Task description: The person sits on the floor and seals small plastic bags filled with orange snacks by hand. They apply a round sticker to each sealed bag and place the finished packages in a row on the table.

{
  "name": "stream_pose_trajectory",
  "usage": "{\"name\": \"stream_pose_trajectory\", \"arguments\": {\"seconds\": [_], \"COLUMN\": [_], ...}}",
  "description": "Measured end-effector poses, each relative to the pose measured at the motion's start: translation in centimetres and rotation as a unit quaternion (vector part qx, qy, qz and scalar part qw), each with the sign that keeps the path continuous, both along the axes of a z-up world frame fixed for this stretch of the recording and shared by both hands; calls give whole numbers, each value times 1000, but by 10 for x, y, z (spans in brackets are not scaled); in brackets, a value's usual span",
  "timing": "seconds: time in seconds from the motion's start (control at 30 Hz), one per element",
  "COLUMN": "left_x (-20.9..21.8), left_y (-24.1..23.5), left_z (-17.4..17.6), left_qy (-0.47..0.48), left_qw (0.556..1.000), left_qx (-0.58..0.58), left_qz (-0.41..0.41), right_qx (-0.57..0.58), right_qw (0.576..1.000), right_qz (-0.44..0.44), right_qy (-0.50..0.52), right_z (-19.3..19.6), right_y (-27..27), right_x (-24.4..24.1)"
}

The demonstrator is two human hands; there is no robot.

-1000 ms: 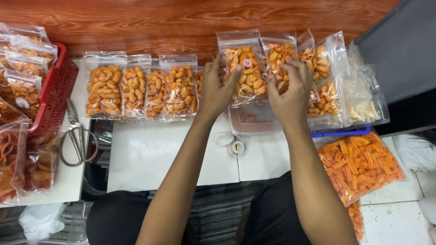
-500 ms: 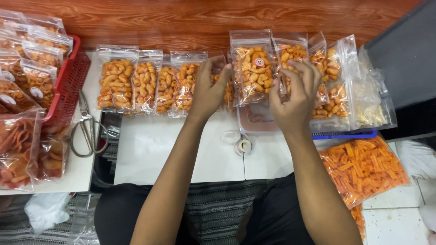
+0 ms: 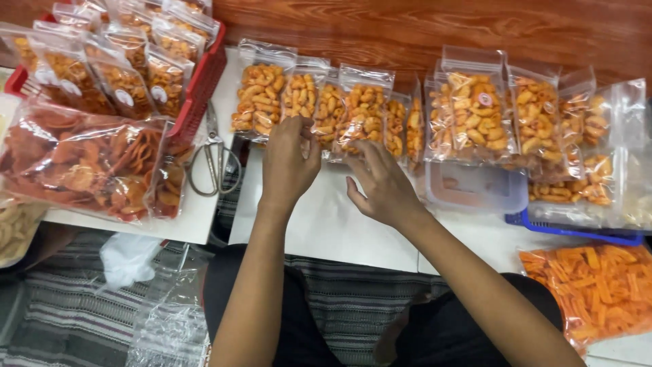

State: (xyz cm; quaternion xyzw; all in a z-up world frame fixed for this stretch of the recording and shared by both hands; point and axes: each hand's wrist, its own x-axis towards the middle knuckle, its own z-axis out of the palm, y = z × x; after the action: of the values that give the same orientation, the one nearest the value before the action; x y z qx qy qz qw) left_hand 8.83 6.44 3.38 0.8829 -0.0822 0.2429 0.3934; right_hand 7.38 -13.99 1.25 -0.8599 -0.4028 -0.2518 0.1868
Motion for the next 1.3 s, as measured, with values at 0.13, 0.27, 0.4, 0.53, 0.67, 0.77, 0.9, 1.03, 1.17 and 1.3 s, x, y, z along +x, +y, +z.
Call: {"name": "stream_pose_trajectory", "arguments": {"seconds": [0.13, 0.27, 0.4, 0.53, 0.67, 0.77, 0.9, 1.03, 1.17, 1.3], "left_x": [-6, -11, -19, -26, -30, -30, -29, -32, -26, -8], "left_y": [16, 31, 32, 27, 29, 31, 31, 30, 32, 34], "left_z": [4, -24, -9, 2, 23, 26, 28, 31, 15, -19], "left_qy": [-27, 261, 458, 473, 480, 476, 473, 476, 430, 344], "left_qw": [998, 964, 880, 870, 865, 867, 870, 866, 897, 928], "left_qx": [-15, -33, 63, 83, 91, 94, 89, 102, 40, -133], "left_qz": [61, 31, -106, -113, -114, -113, -112, -117, -90, -53], "right_qx": [19, 87, 112, 62, -26, -49, -56, -10, 129, 220], "right_qw": [999, 990, 986, 991, 996, 998, 994, 997, 989, 974], "right_qz": [9, -3, 14, 51, 4, -28, -37, -8, 45, 61], "right_qy": [37, 110, 121, 107, 90, 31, -85, -82, -47, 16], "right_z": [4, 12, 16, 10, -1, -14, -27, -21, -10, 5], "right_y": [45, 82, 109, 126, 139, 143, 142, 136, 127, 110], "right_x": [20, 44, 72, 86, 89, 94, 106, 112, 106, 94]}}
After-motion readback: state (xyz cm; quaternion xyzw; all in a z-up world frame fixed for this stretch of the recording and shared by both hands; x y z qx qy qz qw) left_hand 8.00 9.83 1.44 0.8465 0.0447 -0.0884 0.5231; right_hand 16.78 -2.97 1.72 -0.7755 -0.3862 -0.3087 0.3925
